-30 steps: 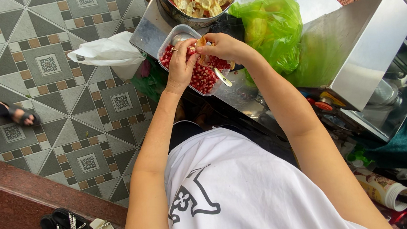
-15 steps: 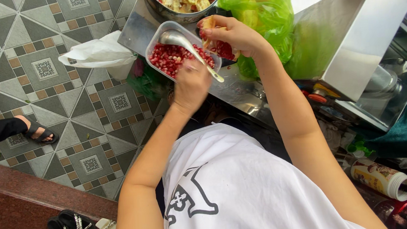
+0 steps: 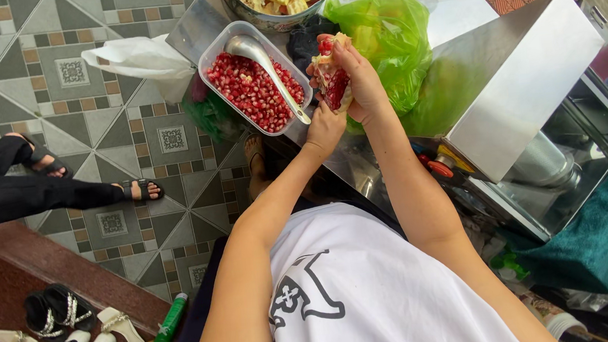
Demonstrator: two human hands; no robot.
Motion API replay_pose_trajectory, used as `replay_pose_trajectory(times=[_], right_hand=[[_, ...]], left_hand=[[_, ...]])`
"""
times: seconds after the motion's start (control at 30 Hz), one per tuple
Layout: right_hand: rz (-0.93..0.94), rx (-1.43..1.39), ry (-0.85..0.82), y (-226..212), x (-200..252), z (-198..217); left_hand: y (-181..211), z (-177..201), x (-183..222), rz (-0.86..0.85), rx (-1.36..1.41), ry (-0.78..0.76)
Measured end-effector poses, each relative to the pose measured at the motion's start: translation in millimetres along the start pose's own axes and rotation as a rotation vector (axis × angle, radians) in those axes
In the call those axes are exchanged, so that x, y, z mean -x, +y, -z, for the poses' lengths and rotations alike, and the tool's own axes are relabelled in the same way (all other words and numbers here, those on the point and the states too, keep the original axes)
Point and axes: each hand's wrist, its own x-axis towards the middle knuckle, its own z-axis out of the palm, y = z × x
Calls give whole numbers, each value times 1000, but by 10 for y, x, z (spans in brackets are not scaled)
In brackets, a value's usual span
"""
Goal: The person peels pomegranates by hand and uses a spoon to tap the fruit, extracting the seeds into a clear plastic container.
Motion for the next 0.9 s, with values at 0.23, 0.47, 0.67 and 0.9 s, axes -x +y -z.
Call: replay_pose_trajectory(times=[0.23, 0.47, 0.67, 0.9], right_hand=[[-13, 55, -33, -5, -32, -106], [-34, 140, -69, 4, -243, -12], [22, 230, 25, 156, -129, 201], [19, 172, -123, -6, 75, 177]], left_hand=[[-139, 727, 122, -20, 322, -24], [-946, 1721, 321, -12, 626, 9], [-1051, 1478, 515, -148, 841, 29], [-1098, 1793, 288, -205, 923, 77]])
